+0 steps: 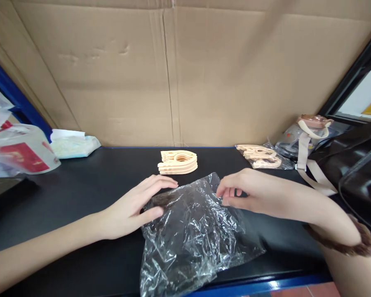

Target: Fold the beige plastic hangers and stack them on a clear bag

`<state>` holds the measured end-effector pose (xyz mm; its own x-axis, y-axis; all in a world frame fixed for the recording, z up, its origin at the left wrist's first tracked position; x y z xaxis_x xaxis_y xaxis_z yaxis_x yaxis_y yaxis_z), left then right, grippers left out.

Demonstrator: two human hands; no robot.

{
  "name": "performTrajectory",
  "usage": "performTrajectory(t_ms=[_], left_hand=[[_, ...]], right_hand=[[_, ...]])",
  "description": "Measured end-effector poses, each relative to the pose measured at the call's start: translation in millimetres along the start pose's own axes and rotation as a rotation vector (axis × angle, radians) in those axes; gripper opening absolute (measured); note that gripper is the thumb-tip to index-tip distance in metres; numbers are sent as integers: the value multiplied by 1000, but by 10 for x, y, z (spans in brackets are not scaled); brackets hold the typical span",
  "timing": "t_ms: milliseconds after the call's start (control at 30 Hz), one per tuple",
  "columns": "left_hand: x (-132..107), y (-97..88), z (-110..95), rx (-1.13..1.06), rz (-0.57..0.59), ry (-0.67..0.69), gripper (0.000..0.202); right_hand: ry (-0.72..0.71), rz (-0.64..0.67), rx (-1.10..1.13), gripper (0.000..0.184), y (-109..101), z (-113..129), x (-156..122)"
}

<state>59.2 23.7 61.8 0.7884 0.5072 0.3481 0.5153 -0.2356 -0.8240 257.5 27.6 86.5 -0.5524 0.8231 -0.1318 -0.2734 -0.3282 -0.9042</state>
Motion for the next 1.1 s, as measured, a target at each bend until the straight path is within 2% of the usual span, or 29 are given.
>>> performTrajectory(t_ms=[67,167,333,467,533,600,733,800,900,1000,1100], left_hand=[[-112,27,62,2,80,-9,61],[-237,43,241,97,140,-71,77],[-281,-36,582,157,54,-264,60],[-302,-80,600,168,40,-315,43],[-333,-93,556,167,77,-314,44],[-370,-68,513,134,156,-294,58],[-441,54,529,113,324,-299,107],[-443,116,546,141,351,-300,117],[-429,174,537,169,317,-299,118],[-440,199,491,121,269,-302,112],[-433,125,455,-51,118,-334,89]], right_hand=[[27,98,-9,23,151,-100,82],[35,115,-37,19,280,-131,171],[124,86,-81,25,329,-192,257],[169,216,178,59,444,-216,285],[147,237,237,64,471,-188,305],[75,208,239,60,461,-122,337],[-121,164,250,44,472,97,382],[-225,85,210,40,470,226,387],[-327,-21,97,41,528,384,370],[-346,-30,-17,49,662,447,363],[-332,-21,-94,59,752,420,377]])
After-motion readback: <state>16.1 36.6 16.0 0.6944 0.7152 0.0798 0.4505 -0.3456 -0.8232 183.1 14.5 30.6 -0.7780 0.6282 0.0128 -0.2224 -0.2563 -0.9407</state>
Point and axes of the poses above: each hand's wrist, its own x-axis towards the middle knuckle, its own y-axis out of the palm, z = x × y, the point moved 8 cm from there along x, towards the middle knuckle, and after that the axes turned 5 degrees about y, right-handed, at the moved point
